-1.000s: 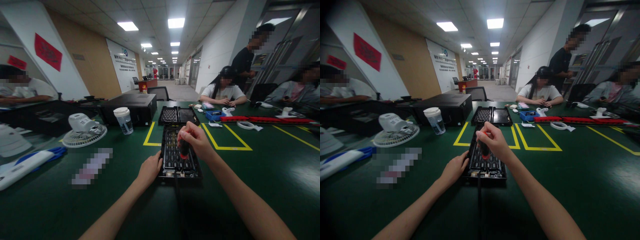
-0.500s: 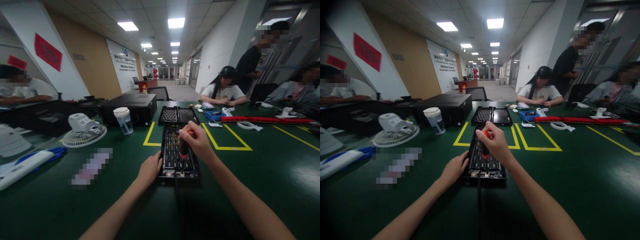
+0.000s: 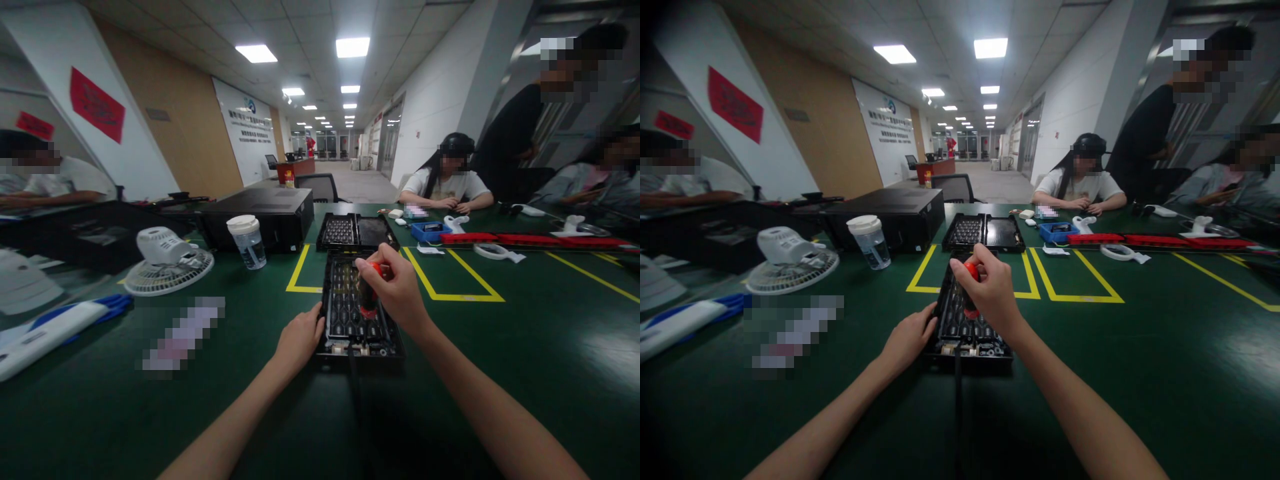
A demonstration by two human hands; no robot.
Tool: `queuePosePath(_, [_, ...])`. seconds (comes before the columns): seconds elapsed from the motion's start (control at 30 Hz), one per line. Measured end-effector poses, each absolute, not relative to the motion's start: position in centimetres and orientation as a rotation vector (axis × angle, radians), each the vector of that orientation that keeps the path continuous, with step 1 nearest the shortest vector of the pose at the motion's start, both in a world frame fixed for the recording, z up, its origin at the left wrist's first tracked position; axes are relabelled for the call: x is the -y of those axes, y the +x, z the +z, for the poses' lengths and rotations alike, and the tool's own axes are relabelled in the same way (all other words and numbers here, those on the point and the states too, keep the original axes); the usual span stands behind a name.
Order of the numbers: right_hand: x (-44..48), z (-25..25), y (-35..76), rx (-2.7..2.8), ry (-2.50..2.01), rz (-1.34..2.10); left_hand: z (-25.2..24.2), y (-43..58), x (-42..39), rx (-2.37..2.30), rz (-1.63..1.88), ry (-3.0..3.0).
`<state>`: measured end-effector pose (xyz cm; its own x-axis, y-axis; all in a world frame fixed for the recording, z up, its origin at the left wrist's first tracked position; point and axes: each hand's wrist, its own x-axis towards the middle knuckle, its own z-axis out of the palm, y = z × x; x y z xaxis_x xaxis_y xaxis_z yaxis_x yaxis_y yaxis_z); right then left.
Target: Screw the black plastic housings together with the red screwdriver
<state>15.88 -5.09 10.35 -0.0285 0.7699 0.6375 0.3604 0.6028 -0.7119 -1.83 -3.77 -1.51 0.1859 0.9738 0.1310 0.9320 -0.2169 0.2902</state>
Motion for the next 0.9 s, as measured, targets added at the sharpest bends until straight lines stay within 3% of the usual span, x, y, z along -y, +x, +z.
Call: queuePosePath(0.9, [5.14, 9.62, 15.61, 1.454, -1.110, 0.101, -1.40, -1.90, 3.83, -1.888, 0.401, 2.287])
